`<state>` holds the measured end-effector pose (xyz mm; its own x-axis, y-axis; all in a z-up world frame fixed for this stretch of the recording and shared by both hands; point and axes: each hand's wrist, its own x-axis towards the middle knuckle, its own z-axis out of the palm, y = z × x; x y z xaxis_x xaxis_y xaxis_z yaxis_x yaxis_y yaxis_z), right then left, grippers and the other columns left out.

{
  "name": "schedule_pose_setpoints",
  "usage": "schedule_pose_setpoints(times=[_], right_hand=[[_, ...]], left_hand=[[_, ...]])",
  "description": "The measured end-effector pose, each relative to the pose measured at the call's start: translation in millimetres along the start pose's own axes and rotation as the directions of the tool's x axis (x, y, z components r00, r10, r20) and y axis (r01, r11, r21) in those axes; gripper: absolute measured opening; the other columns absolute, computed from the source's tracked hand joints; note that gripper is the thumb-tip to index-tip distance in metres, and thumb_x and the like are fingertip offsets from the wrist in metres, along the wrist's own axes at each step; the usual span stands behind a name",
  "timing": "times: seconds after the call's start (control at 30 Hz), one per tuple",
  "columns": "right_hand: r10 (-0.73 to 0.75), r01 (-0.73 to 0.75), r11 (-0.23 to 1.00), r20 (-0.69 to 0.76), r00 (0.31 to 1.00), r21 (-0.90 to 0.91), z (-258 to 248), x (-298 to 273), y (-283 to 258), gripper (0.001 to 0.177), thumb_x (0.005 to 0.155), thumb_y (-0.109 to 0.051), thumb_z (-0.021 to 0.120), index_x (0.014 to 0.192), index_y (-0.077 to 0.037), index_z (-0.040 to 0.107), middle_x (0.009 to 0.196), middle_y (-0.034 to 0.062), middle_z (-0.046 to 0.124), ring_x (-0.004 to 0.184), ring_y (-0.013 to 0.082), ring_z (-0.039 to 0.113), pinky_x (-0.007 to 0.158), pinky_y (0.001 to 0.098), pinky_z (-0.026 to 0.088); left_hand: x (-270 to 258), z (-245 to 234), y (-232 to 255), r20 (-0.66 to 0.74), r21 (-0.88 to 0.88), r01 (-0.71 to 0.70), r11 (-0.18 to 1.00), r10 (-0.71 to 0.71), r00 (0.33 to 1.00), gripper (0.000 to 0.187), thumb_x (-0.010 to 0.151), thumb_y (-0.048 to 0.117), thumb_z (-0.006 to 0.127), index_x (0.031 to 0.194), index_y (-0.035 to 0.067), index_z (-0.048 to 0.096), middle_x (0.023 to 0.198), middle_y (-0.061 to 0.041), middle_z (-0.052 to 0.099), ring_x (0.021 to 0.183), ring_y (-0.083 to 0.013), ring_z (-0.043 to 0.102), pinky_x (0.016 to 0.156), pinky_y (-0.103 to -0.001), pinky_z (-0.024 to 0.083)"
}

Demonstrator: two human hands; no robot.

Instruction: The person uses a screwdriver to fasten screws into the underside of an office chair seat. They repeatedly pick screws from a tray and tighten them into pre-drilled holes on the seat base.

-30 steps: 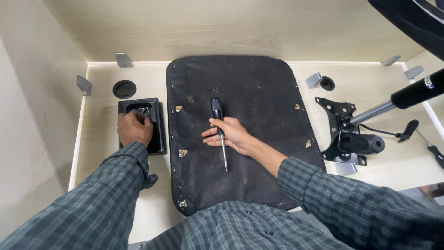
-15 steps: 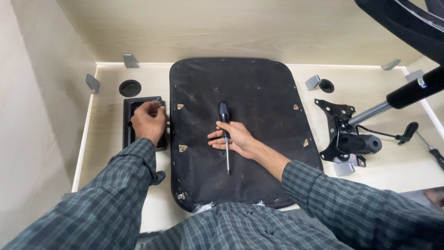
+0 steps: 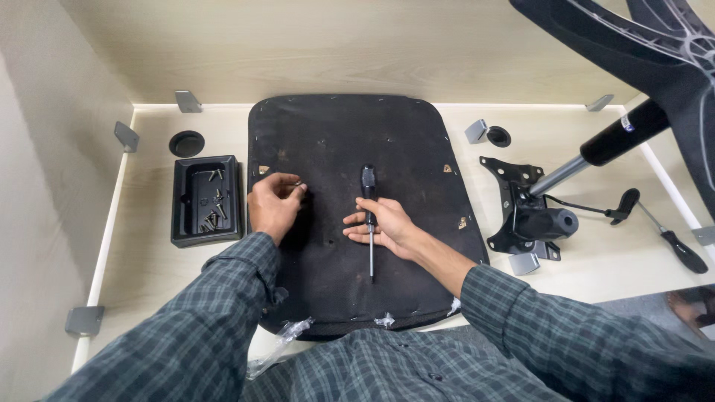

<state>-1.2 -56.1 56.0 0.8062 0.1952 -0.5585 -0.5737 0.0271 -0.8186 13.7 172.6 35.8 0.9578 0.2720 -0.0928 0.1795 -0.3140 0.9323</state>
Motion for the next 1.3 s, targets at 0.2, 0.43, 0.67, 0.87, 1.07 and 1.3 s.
schedule_pose_setpoints(times=[0.2,0.43,0.67,0.87,1.07,1.3], right_hand=[[-0.137,0.150,0.982,-0.116,0.984,0.114,-47.6,-9.5,-10.1,0.022,0.098,-0.026,0.066,0.102,-0.005,0.061,0.093,0.0111,0.068,0.083,0.0249,0.073,0.078,0.0406,0.065],[-0.226,0.261,0.961,-0.284,0.932,0.090,-104.9,-23.9,-25.2,0.019,0.098,-0.025,0.064,0.102,-0.007,0.061,0.089,0.0092,0.069,0.081,0.0210,0.072,0.074,0.0359,0.062],[-0.330,0.377,0.925,-0.412,0.849,0.036,-146.1,-31.3,-32.7,0.020,0.098,-0.026,0.065,0.103,-0.006,0.064,0.088,0.0066,0.073,0.076,0.0139,0.070,0.068,0.0279,0.056],[-0.584,0.529,0.811,-0.391,0.711,-0.250,-160.6,-54.0,-39.1,0.022,0.100,-0.027,0.065,0.103,-0.006,0.064,0.088,0.0063,0.077,0.069,0.0072,0.064,0.057,0.0206,0.049],[-0.688,0.546,0.720,-0.332,0.646,-0.429,-162.6,-87.0,-39.3,0.021,0.099,-0.022,0.068,0.101,-0.002,0.066,0.085,0.0056,0.072,0.066,0.0074,0.068,0.053,0.0207,0.051],[-0.796,0.681,0.585,-0.149,0.587,-0.441,-177.6,-123.0,-13.9,0.016,0.101,-0.012,0.066,0.101,0.003,0.064,0.085,0.0079,0.070,0.068,0.0089,0.066,0.058,0.0225,0.057]], left_hand=[[-20.5,38.9,14.8,0.082,0.047,-0.141,0.989,0.137,0.987,0.027,0.086,0.017,0.079,0.110,0.005,0.079,0.102,-0.012,0.080,0.093,-0.0199,0.077,0.083,-0.031,0.059],[-28.6,59.0,37.8,0.189,-0.047,-0.043,0.998,0.052,0.981,0.029,0.086,0.020,0.077,0.111,0.006,0.076,0.101,-0.010,0.080,0.085,-0.0169,0.078,0.070,-0.029,0.064],[-48.0,113.6,48.6,0.238,-0.002,-0.222,0.975,0.216,0.947,0.027,0.083,0.016,0.080,0.108,0.006,0.078,0.102,-0.012,0.080,0.090,-0.0200,0.076,0.080,-0.033,0.061],[-72.0,178.2,59.5,0.393,-0.041,-0.252,0.967,0.247,0.886,0.024,0.080,0.014,0.081,0.103,0.006,0.078,0.095,-0.008,0.080,0.089,-0.0165,0.078,0.084,-0.030,0.062],[-102.7,204.9,66.4,0.660,-0.092,-0.247,0.965,0.245,0.710,0.024,0.075,0.009,0.084,0.097,0.003,0.078,0.091,-0.010,0.081,0.086,-0.0175,0.078,0.083,-0.030,0.062],[-123.3,208.4,64.0,0.681,-0.113,-0.276,0.955,0.276,0.678,0.029,0.072,0.011,0.084,0.097,0.004,0.073,0.093,-0.009,0.081,0.089,-0.0177,0.080,0.084,-0.030,0.062]])
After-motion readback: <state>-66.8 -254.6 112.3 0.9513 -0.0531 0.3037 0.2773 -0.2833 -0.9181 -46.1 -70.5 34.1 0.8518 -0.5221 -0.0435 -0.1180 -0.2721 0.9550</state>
